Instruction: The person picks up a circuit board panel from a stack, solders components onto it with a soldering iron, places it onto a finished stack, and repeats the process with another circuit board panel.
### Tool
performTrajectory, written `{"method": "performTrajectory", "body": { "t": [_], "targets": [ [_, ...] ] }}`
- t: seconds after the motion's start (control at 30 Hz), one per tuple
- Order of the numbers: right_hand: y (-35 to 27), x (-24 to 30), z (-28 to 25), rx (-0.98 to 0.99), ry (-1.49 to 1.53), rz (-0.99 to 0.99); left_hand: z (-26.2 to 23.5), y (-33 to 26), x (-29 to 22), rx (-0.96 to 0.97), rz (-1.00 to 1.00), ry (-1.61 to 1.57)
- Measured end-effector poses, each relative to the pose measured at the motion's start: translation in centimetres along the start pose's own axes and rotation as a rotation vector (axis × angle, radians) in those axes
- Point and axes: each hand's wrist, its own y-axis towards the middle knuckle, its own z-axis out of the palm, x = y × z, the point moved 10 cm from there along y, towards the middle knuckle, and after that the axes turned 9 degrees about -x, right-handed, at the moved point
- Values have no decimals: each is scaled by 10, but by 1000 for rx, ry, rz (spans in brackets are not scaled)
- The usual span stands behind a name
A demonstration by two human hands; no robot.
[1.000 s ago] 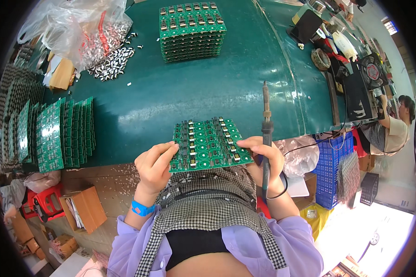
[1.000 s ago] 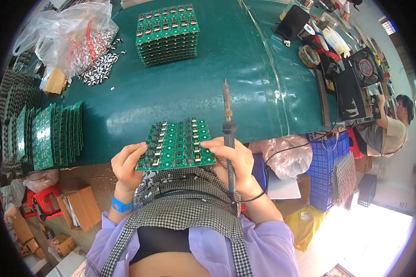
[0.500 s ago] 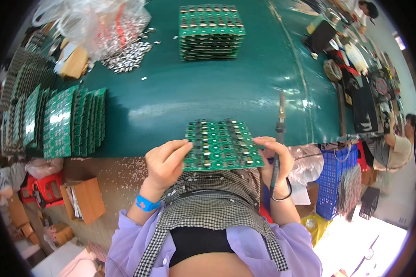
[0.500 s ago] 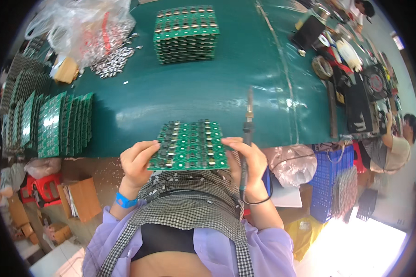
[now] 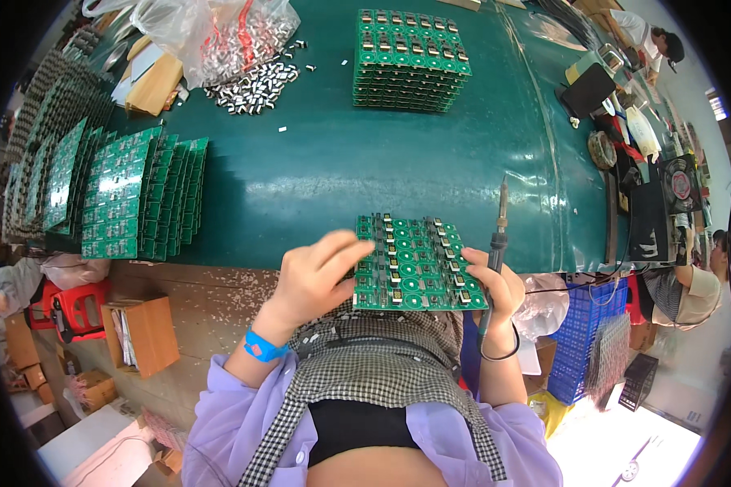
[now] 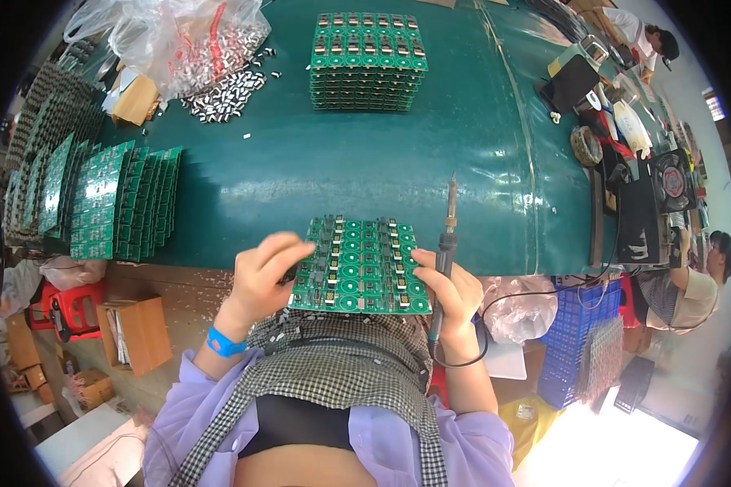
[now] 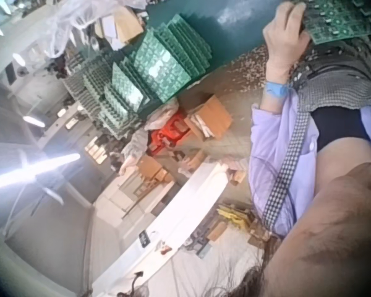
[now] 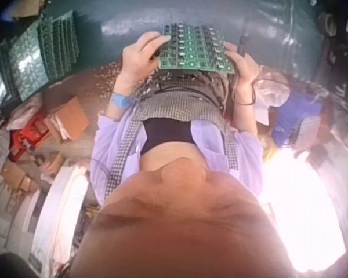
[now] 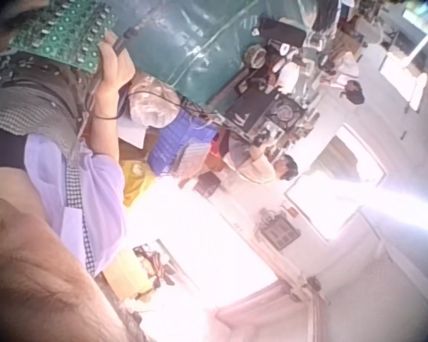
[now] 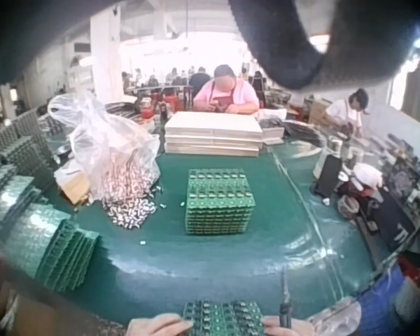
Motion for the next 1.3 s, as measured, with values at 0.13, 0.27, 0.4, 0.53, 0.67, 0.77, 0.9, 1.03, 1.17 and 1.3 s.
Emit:
{"method": "performTrajectory", "body": {
  "t": [0.13, 0.27, 0.4, 0.53, 0.67, 0.77, 0.9, 1.03, 1.17, 1.3],
  "targets": [
    [-2, 1, -1, -15, -10, -38, 28, 15, 30, 263, -248, 80],
    [-2, 1, 0, -13, -3, -15, 50, 18, 42, 367, -197, 51],
    [-2, 1, 0, -31, -9, -1, 57, 19, 42, 390, -200, 35],
    [1, 2, 1, -35, -3, -4, 56, 17, 43, 354, -168, 28],
    [2, 1, 1, -25, 1, 0, 58, 15, 43, 397, -159, 57],
    [4, 2, 2, -25, 8, -3, 55, 18, 42, 363, -169, 7],
    [4, 4, 2, -29, 19, -12, 55, 17, 42, 357, -185, -26],
    [4, 4, 1, -36, 24, -17, 56, 17, 43, 371, -218, -42],
    [5, 4, 1, -40, 21, -13, 48, 20, 44, 266, -333, -50],
    [4, 3, 1, -47, 28, -15, 44, 16, 43, 234, -307, -127]
  ]
}}
